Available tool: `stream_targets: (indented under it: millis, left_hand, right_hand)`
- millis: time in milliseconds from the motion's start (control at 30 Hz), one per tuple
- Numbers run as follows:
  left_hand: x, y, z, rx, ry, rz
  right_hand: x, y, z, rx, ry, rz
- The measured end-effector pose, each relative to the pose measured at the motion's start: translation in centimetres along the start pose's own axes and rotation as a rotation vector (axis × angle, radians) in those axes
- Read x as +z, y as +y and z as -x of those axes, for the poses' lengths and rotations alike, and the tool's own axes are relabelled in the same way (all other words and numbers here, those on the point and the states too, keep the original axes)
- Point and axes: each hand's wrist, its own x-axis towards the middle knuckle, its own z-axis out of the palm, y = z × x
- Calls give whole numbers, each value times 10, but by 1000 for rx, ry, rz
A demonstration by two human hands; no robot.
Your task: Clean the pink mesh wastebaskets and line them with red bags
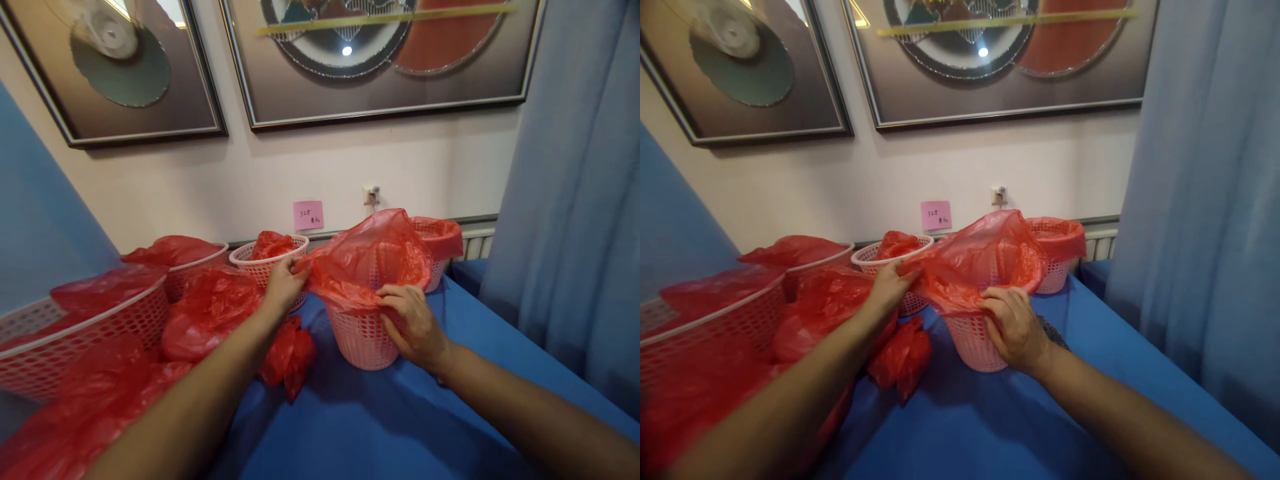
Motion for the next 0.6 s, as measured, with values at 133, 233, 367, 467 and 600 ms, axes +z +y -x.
stream_targets:
  millis: [133, 233, 367, 467, 600]
  left_hand:
    - [-4, -20, -3, -84, 22, 105]
    - [-5, -27, -5, -120, 49, 136]
    - [-2, -32, -2, -130, 53, 158]
    - [2, -32, 3, -134, 56, 181]
    - [10, -30, 9, -140, 49, 211]
  right_hand:
    - [-5, 6, 1, -4, 20, 12]
    - [-12, 17, 2, 18, 19, 65]
    - [-28, 33, 7, 86, -23, 134]
    - [-37, 33, 4, 122, 2, 155]
    - [-33, 9, -18, 35, 11, 149]
